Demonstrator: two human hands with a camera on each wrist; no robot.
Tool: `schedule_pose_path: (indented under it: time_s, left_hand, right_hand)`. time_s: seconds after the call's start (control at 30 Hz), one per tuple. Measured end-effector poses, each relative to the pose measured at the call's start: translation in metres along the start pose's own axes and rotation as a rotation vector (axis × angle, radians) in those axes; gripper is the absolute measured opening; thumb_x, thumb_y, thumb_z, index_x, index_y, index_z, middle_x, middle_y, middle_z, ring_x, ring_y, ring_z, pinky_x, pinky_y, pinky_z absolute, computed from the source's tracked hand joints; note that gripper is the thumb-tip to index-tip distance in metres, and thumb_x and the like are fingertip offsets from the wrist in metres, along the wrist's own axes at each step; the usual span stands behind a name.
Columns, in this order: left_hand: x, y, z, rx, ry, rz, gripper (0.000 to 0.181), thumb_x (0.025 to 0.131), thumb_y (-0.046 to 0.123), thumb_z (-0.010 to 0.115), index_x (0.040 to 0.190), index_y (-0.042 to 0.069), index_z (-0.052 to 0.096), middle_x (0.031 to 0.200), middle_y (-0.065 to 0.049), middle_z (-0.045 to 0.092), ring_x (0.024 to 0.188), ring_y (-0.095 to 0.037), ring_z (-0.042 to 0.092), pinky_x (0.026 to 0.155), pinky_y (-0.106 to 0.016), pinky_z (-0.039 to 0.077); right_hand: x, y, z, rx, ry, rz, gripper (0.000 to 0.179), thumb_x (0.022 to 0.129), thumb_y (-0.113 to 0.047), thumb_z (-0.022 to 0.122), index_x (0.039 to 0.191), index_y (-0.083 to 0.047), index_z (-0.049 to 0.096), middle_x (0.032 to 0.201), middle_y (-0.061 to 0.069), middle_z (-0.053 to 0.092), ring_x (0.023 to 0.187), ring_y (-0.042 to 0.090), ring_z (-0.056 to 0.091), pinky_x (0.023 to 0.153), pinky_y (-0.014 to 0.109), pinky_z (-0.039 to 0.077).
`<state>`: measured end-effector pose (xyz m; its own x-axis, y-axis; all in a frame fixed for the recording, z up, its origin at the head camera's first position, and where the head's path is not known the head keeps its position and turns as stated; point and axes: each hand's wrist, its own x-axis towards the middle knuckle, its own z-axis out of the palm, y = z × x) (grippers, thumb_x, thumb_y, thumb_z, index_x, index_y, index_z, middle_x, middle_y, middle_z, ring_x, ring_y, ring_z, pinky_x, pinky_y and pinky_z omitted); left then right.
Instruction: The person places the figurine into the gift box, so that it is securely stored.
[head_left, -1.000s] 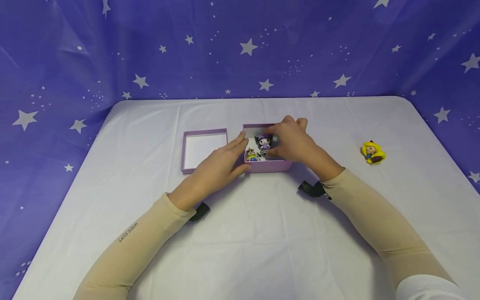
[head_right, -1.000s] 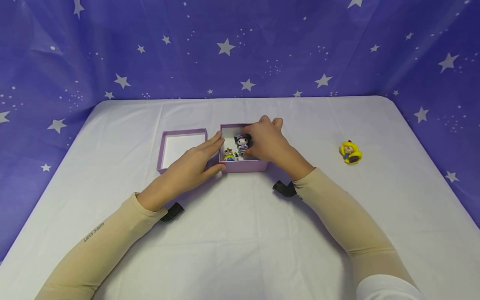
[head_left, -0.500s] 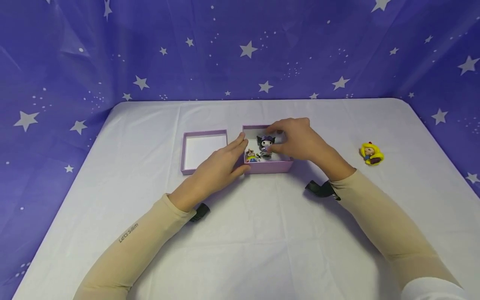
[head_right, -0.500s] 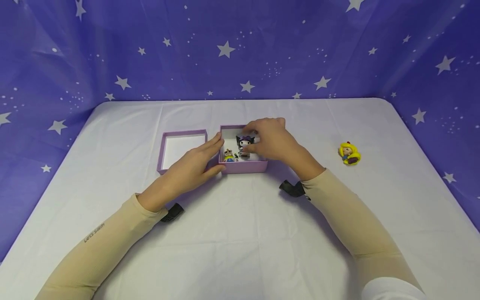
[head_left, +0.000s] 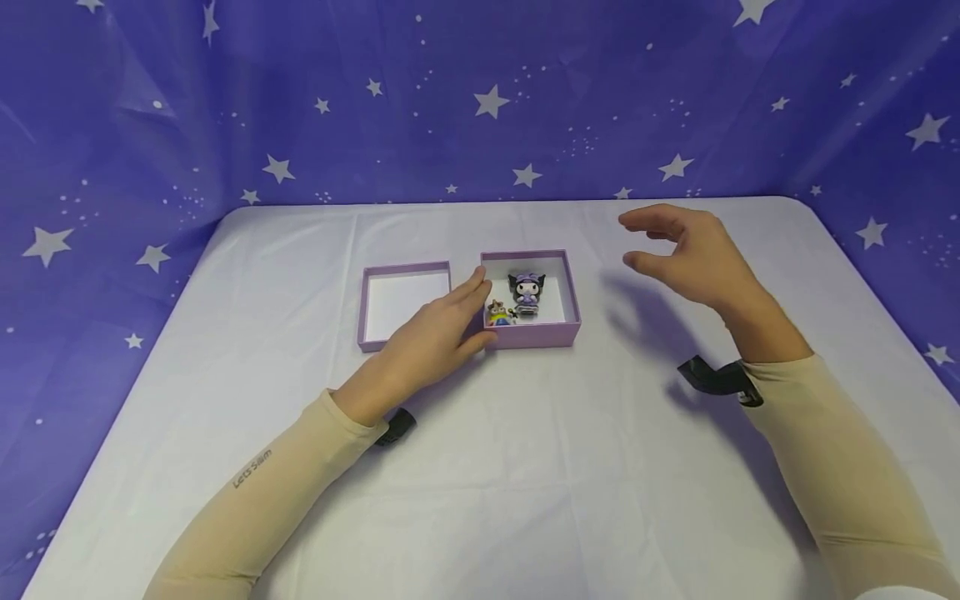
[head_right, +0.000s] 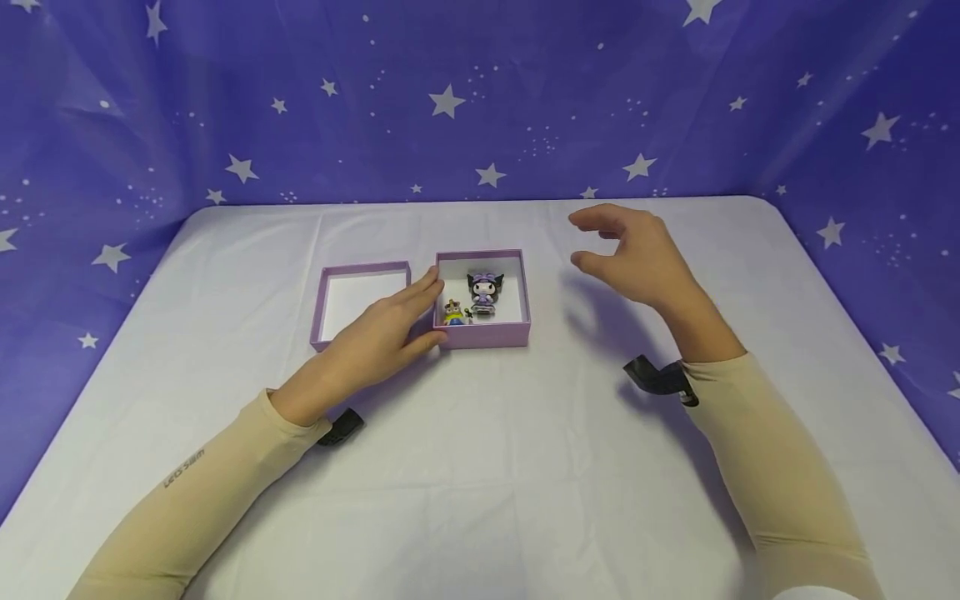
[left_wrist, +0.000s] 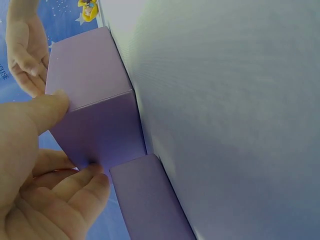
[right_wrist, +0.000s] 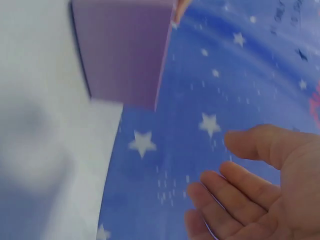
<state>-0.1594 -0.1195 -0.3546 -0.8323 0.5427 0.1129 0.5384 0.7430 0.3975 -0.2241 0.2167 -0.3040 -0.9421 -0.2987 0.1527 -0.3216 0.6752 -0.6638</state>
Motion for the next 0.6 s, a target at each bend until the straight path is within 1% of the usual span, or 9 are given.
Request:
schedule_pose_path:
  time_s: [0.1, 0.2, 0.33, 0.37, 0.4, 0.47, 0.5, 0.57, 0.6]
  left_hand:
    - [0.000, 0.000, 0.000, -0.003, 0.002, 0.000, 0.071, 0.096, 0.036, 0.062, 0.149, -0.003, 0.034, 0.158, -0.018, 0.021, 0.139, -0.029, 0.033, 0.112, -0.037, 0.032]
    - [-0.001, 0.000, 0.001, -0.007, 0.006, 0.000, 0.071, 0.096, 0.036, 0.062, 0.149, -0.002, 0.034, 0.158, -0.017, 0.021, 0.139, -0.029, 0.033, 0.112, -0.037, 0.032]
    - [-0.001, -0.001, 0.001, -0.007, 0.010, 0.001, 0.071, 0.096, 0.036, 0.062, 0.149, -0.002, 0.034, 0.158, -0.017, 0.020, 0.138, -0.030, 0.034, 0.111, -0.038, 0.033]
    - [-0.001, -0.001, 0.001, -0.008, 0.011, 0.002, 0.071, 0.096, 0.036, 0.062, 0.149, -0.002, 0.034, 0.158, -0.017, 0.021, 0.138, -0.030, 0.034, 0.111, -0.038, 0.033]
    - [-0.001, -0.001, 0.001, -0.009, 0.013, 0.002, 0.071, 0.096, 0.036, 0.062, 0.149, -0.002, 0.034, 0.158, -0.017, 0.021, 0.138, -0.030, 0.034, 0.111, -0.038, 0.033]
    - [-0.001, -0.001, 0.001, -0.012, 0.015, 0.004, 0.071, 0.096, 0.036, 0.062, 0.149, -0.002, 0.034, 0.158, -0.017, 0.021, 0.138, -0.029, 0.034, 0.111, -0.038, 0.033]
    - [-0.001, -0.001, 0.001, -0.013, 0.016, 0.005, 0.071, 0.096, 0.036, 0.062, 0.149, -0.002, 0.034, 0.158, -0.017, 0.021, 0.138, -0.029, 0.034, 0.111, -0.038, 0.033]
    - [-0.001, -0.001, 0.001, -0.016, 0.019, 0.007, 0.071, 0.096, 0.036, 0.062, 0.149, -0.002, 0.034, 0.158, -0.018, 0.022, 0.138, -0.029, 0.034, 0.111, -0.037, 0.033]
    - [-0.001, -0.001, 0.001, -0.015, 0.020, 0.008, 0.071, 0.096, 0.035, 0.062, 0.149, -0.002, 0.034, 0.158, -0.018, 0.022, 0.138, -0.029, 0.034, 0.111, -0.037, 0.033]
  right_hand:
    - [-0.005, 0.012, -0.015, 0.012, -0.002, 0.041, 0.049, 0.087, -0.024, 0.074, 0.134, -0.018, 0.061, 0.132, 0.008, 0.060, 0.125, 0.031, 0.051, 0.100, 0.052, 0.040]
    - [-0.010, 0.028, -0.028, -0.012, -0.018, 0.075, 0.055, 0.087, -0.026, 0.075, 0.138, -0.017, 0.057, 0.137, 0.011, 0.056, 0.129, 0.034, 0.048, 0.105, 0.053, 0.036]
    - [-0.019, 0.051, -0.042, -0.050, -0.062, 0.134, 0.060, 0.087, -0.029, 0.075, 0.142, -0.016, 0.053, 0.144, 0.013, 0.050, 0.132, 0.036, 0.043, 0.108, 0.054, 0.033]
    - [-0.021, 0.057, -0.044, -0.053, -0.073, 0.151, 0.061, 0.087, -0.029, 0.075, 0.143, -0.016, 0.052, 0.145, 0.013, 0.049, 0.133, 0.037, 0.042, 0.109, 0.049, 0.033]
    - [-0.024, 0.064, -0.047, -0.058, -0.085, 0.166, 0.062, 0.087, -0.029, 0.075, 0.143, -0.016, 0.051, 0.145, 0.013, 0.048, 0.133, 0.037, 0.041, 0.109, 0.041, 0.035]
    - [-0.030, 0.076, -0.052, -0.058, -0.107, 0.196, 0.063, 0.087, -0.027, 0.076, 0.144, -0.017, 0.051, 0.146, 0.013, 0.047, 0.134, 0.037, 0.040, 0.106, 0.027, 0.038]
    - [-0.033, 0.082, -0.054, -0.059, -0.121, 0.211, 0.064, 0.086, -0.027, 0.076, 0.144, -0.018, 0.050, 0.147, 0.014, 0.046, 0.135, 0.036, 0.039, 0.105, 0.026, 0.038]
    - [-0.038, 0.092, -0.058, -0.057, -0.151, 0.234, 0.066, 0.086, -0.027, 0.077, 0.145, -0.017, 0.048, 0.147, 0.015, 0.045, 0.136, 0.037, 0.037, 0.106, 0.029, 0.038]
    - [-0.040, 0.097, -0.060, -0.058, -0.165, 0.241, 0.067, 0.086, -0.026, 0.077, 0.146, -0.016, 0.048, 0.147, 0.016, 0.044, 0.137, 0.038, 0.036, 0.107, 0.035, 0.038]
